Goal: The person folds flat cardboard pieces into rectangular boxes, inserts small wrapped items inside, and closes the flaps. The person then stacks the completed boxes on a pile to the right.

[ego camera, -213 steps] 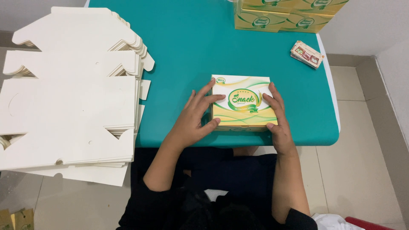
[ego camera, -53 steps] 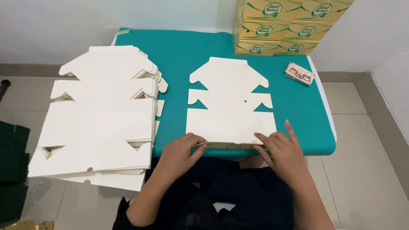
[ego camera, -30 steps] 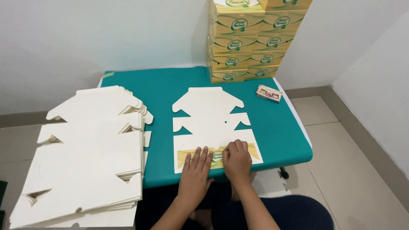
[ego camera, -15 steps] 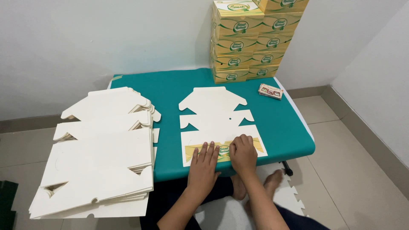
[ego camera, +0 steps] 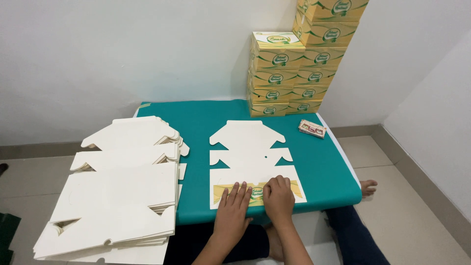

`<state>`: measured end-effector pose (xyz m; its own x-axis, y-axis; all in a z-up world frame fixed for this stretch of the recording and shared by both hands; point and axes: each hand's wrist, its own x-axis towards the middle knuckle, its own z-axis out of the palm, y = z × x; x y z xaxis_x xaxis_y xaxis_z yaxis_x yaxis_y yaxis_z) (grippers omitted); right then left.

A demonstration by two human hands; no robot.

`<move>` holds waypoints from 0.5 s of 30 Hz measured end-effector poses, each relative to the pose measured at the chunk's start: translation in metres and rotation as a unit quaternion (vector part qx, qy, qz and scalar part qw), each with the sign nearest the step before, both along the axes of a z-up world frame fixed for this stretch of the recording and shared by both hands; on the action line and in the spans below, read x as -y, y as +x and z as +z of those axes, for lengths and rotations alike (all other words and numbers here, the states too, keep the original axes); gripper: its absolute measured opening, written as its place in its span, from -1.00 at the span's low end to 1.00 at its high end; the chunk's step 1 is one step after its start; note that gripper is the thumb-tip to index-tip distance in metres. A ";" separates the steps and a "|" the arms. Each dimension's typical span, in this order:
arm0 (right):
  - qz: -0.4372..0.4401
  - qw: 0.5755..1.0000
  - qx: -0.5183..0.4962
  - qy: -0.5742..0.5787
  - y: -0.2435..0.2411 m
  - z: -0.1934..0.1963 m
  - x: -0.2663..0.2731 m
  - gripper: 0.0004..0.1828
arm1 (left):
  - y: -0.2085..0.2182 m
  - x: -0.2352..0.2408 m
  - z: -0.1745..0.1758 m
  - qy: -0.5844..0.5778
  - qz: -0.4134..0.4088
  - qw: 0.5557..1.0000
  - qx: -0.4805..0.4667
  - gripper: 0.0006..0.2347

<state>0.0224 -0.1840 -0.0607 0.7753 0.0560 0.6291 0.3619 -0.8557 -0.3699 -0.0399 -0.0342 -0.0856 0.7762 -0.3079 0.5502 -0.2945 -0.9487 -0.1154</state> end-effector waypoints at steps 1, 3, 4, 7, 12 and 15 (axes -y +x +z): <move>0.004 1.000 -0.001 -0.004 -0.001 0.001 0.000 -0.86 | -0.001 0.000 0.002 -0.004 0.004 1.000 -0.001 -0.09; 0.016 1.000 -0.009 0.004 -0.001 0.001 0.001 -0.86 | -0.002 0.001 0.004 0.010 0.010 1.000 -0.004 -0.10; 0.020 1.000 -0.009 0.000 0.001 0.003 0.003 -0.86 | 0.000 0.002 0.003 0.006 0.013 1.000 -0.004 -0.10; 0.032 0.999 0.009 -0.007 -0.002 0.006 0.002 -0.87 | -0.001 0.002 0.002 -0.004 0.013 1.000 -0.004 -0.10; 0.041 0.999 0.015 -0.012 -0.002 0.008 0.004 -0.89 | -0.004 0.003 0.010 -0.025 0.001 0.999 -0.027 -0.15; 0.039 0.999 -0.012 -0.001 0.002 0.004 0.006 -0.88 | -0.003 0.005 0.010 0.003 0.013 1.000 -0.028 -0.09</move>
<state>0.0240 -0.1899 -0.0562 0.7835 0.1188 0.6099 0.4191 -0.8257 -0.3775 -0.0433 -0.0390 -0.0758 0.8137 -0.2911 0.5031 -0.2767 -0.9552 -0.1051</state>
